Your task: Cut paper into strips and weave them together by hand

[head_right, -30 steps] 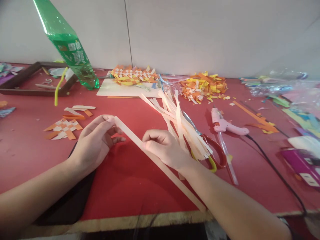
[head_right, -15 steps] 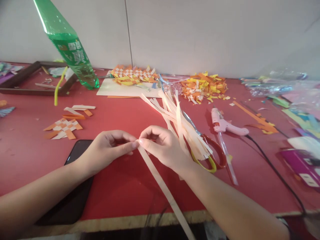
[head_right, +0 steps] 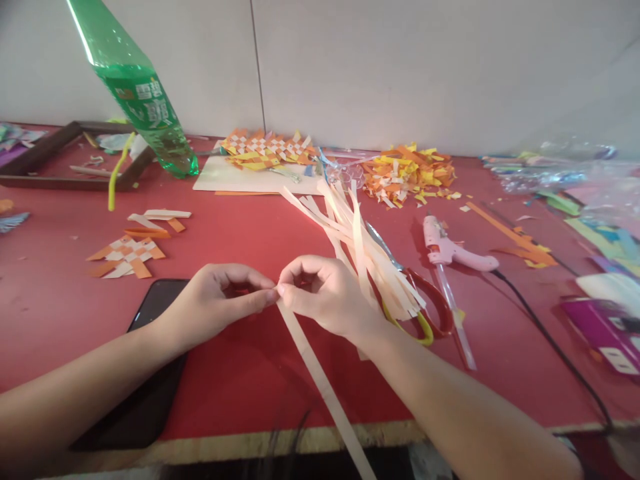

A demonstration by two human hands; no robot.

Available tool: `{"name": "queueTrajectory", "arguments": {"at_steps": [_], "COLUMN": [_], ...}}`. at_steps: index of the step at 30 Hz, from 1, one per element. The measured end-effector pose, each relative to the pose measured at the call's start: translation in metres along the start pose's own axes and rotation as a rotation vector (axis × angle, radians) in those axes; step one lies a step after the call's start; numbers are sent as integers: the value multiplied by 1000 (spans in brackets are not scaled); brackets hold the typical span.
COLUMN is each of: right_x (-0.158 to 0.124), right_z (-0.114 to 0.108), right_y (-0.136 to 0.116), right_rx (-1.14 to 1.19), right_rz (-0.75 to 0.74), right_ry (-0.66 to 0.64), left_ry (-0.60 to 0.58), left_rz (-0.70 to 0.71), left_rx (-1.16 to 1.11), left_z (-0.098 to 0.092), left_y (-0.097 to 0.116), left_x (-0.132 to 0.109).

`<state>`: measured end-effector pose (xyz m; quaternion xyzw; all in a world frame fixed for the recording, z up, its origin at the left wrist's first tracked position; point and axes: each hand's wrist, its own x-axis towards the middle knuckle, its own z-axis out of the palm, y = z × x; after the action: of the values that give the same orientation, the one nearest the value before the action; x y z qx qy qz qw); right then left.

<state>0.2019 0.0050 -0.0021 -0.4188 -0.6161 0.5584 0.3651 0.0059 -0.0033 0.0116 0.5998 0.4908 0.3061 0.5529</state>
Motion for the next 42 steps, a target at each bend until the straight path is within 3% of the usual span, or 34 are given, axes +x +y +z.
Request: {"name": "queueTrajectory", "arguments": {"at_steps": [7,16,29,31,36,42], "right_x": [1,2,2,1,1,3], "right_z": [3,4,5,5,8,11], "right_y": [-3,-2,-2,-2,-5,-5], "right_rx": [45,49,52,43,60,149], "right_rz": [11,-2,93,96,102,46], "right_ry": [20,49,48,68,62,23], "left_ry": [-12,37,387,322,-120,-99], "left_rz": [58,5,25,-17,-156,-122], "left_rx": [-41,-334,-661,-665,-517,-508], "left_z": [0,-2,-3,-2,0,-3], "left_y": [-1,-3,-1,0,-2,-6], "left_x": [0,2,9,7,4,4]}}
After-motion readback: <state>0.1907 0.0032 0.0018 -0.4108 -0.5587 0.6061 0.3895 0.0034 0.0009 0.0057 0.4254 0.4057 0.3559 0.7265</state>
